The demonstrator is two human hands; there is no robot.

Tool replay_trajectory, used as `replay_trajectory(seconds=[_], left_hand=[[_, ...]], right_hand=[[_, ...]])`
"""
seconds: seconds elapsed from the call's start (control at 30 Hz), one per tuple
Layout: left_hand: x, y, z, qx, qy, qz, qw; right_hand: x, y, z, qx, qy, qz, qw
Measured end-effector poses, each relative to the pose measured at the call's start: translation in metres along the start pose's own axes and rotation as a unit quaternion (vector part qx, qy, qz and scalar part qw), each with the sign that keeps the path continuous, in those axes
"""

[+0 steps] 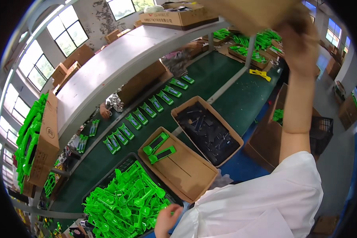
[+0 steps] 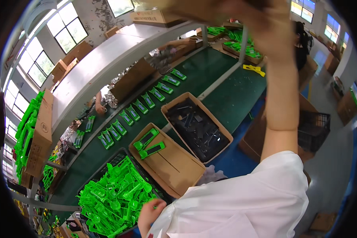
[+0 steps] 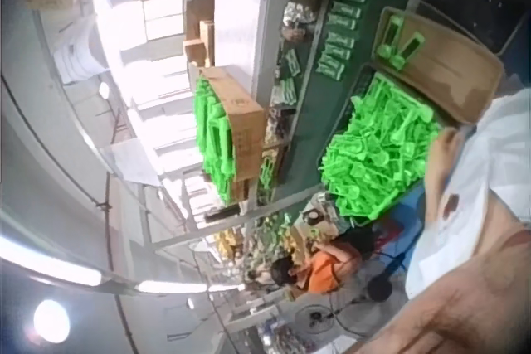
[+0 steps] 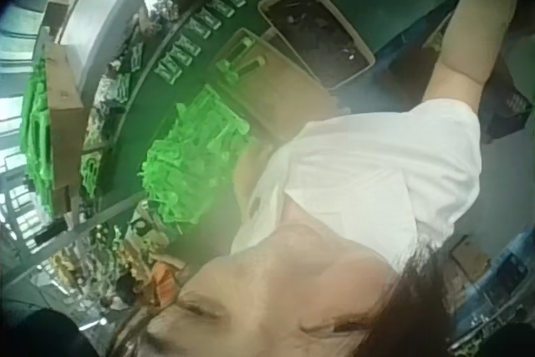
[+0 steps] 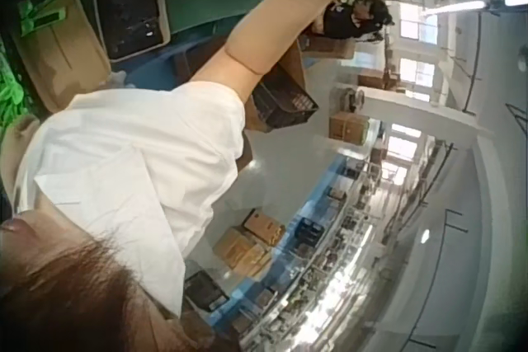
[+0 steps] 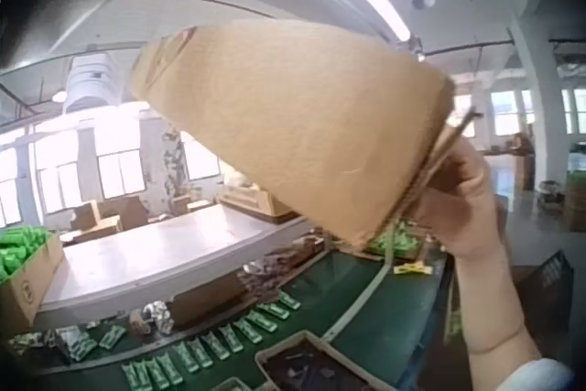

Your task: The person places a box of assembled flashlight bodies onto an overhead shelf. The person then fits solar panels into plastic flashlight casings by hand and places the assembled components into a cardboard box on the assembly table.

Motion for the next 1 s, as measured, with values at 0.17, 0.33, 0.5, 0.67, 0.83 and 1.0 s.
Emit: replay_trajectory(seconds=[0.17, 0.33, 0.5, 0.67, 0.83, 1.0], left_hand=[[-0.022, 0.049, -0.122, 0.171, -0.011, -0.058, 0.983], [0.01, 0.057, -0.227, 0.17, 0.013, -0.048, 0.984], [0.063, 0.04, -0.348, 0.201, 0.114, -0.169, 0.958], [0.1, -0.031, -0.435, 0.122, 0.111, -0.295, 0.941], [0.091, -0.028, -0.461, 0.066, 0.102, -0.377, 0.918], [0.054, 0.054, -0.422, 0.237, 0.362, -0.256, 0.864]], right_hand=[[-0.111, -0.067, 0.147, 0.158, 0.281, 0.103, 0.941], [-0.104, -0.045, 0.245, 0.321, 0.098, 0.312, 0.889], [-0.092, 0.067, 0.32, 0.32, -0.138, 0.401, 0.847], [-0.082, 0.168, 0.449, 0.415, -0.322, 0.316, 0.79], [-0.116, 0.168, 0.414, 0.522, -0.287, 0.264, 0.759], [-0.135, 0.185, 0.415, 0.513, -0.224, 0.345, 0.753]])
Point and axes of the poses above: each hand's wrist, its own z-axis away from the middle knuckle, its own x-axis out of the palm, y = z × x, the point moved 3 cm from there along -z, towards the middle knuckle, and after that the axes turned 9 degrees about x, right-handed, at the moved point
